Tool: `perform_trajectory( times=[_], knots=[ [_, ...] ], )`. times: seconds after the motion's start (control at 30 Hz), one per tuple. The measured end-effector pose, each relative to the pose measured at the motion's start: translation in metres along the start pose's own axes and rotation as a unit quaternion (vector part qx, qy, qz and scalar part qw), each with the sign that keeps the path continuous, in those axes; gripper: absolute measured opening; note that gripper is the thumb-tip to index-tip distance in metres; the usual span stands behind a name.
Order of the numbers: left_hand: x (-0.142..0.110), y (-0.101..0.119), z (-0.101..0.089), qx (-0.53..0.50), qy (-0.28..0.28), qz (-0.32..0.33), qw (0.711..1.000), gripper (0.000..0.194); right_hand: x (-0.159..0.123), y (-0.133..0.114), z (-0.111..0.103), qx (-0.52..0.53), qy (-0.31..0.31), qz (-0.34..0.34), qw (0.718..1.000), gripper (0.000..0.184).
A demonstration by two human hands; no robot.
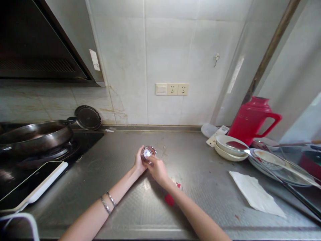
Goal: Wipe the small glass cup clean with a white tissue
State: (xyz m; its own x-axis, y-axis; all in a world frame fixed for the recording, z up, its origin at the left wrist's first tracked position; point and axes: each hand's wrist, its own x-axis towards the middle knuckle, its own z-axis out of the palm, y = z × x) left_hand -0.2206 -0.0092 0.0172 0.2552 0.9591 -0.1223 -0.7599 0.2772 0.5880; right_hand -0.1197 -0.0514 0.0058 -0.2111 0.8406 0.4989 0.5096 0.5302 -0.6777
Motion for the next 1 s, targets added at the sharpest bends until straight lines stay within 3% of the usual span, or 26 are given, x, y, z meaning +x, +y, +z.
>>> perform_trajectory(
  times=[0.1, 0.23, 0.4, 0.47, 0.57, 0.63, 0.73, 1.0],
  knots=[
    [-0.001, 0.0, 0.001, -0.019, -0.041, -0.002, 0.999, 0.036, 0.005, 0.003, -0.015, -0.086, -0.023, -0.043, 0.995, 0.02],
    [0.0, 0.015, -0.003, -0.021, -0.122, -0.048, 0.991, 0.038, 0.018, -0.002, -0.05, -0.21, -0.123, -0.122, 0.962, 0.024],
    [0.006, 0.038, -0.016, 0.066, -0.167, -0.172, 0.969, 0.061, 0.028, -0.013, -0.083, -0.362, -0.28, -0.254, 0.852, 0.029],
    [0.008, 0.039, -0.018, 0.094, -0.163, -0.183, 0.965, 0.06, 0.03, -0.016, -0.087, -0.401, -0.303, -0.28, 0.818, 0.028],
    [0.007, 0.03, -0.013, 0.14, -0.116, -0.18, 0.967, 0.045, 0.031, -0.018, -0.087, -0.432, -0.321, -0.29, 0.792, 0.024],
    [0.006, 0.02, -0.009, 0.167, -0.068, -0.168, 0.969, 0.034, 0.032, -0.018, -0.086, -0.439, -0.328, -0.282, 0.787, 0.02],
    [0.004, 0.007, -0.004, 0.165, -0.004, -0.099, 0.981, 0.024, 0.032, -0.019, -0.085, -0.448, -0.32, -0.256, 0.794, 0.018],
    [0.008, 0.005, -0.002, 0.127, 0.046, 0.087, 0.987, 0.019, 0.014, -0.025, -0.063, -0.403, -0.237, -0.091, 0.879, 0.036]
  ],
)
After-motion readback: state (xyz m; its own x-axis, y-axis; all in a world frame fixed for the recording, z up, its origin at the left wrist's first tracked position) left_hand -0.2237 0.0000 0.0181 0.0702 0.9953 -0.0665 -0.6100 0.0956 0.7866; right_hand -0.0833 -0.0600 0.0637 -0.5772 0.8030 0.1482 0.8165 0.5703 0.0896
